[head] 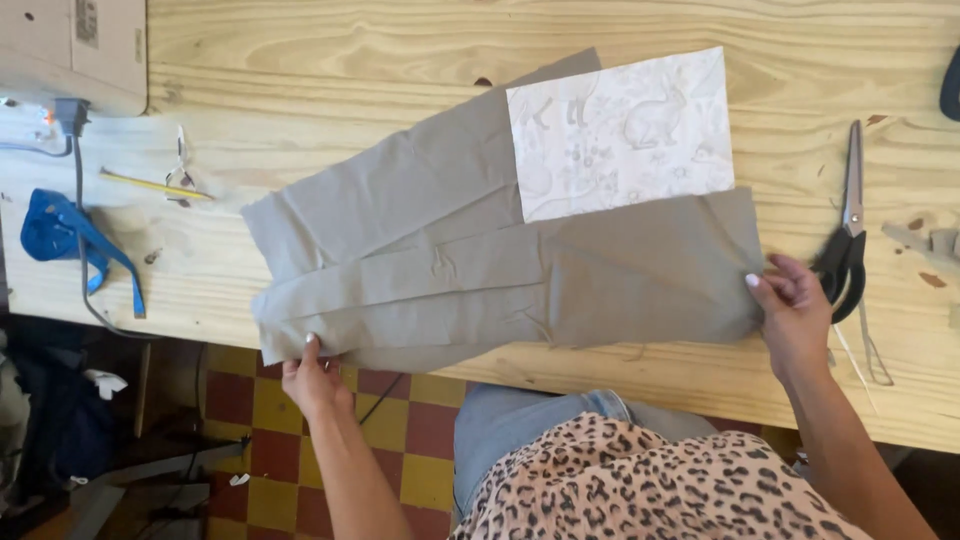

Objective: The person folds and aligns a piece of gray fabric on a wooden table, then uses scissors to cut the fabric along a pattern. The person also handles a white patterned paper and pins the fabric to the paper before cutting.

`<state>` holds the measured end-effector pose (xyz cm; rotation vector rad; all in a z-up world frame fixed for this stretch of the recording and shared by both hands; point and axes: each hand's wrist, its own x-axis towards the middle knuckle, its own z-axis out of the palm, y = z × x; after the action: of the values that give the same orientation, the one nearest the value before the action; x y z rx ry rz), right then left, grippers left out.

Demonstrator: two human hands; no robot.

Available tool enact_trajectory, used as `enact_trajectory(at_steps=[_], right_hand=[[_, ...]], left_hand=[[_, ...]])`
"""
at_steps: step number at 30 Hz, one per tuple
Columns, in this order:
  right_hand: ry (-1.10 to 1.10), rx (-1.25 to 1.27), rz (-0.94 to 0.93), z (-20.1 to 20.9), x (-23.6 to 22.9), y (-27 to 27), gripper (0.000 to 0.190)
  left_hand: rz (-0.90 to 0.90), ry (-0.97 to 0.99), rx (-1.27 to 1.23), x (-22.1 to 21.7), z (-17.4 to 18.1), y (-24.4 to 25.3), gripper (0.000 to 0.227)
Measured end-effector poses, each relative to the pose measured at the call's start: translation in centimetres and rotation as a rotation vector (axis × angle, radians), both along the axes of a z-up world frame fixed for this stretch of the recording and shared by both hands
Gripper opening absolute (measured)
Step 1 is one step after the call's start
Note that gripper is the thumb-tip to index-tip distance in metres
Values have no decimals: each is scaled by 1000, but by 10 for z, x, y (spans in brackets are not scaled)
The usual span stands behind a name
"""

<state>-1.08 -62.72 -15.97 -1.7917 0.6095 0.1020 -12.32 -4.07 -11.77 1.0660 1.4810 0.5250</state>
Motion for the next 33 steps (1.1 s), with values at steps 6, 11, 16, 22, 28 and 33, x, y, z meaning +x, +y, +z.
enact_trajectory(at_steps=[6,11,16,22,28,33], right_hand=[[54,-77,10,25,7,10,39],[62,-118,-7,22,-5,4,33],[202,1,14,34,-16,8,43],[121,76,-72,9,-34,-20,39],[287,-28,15,14,-55,-45,40],[174,-145,84,-13,-36,-51,29]], left_hand=[[90,113,178,15,42,-33,32],[-230,292,1025,33,4,-44,54],[-1385,408,1037,98,-39,-82,57],[-1776,588,979,122,-31,-75,23],[-1890,495,507,108,16,-74,28],[-1885,588,726,102,-19,-86,29]])
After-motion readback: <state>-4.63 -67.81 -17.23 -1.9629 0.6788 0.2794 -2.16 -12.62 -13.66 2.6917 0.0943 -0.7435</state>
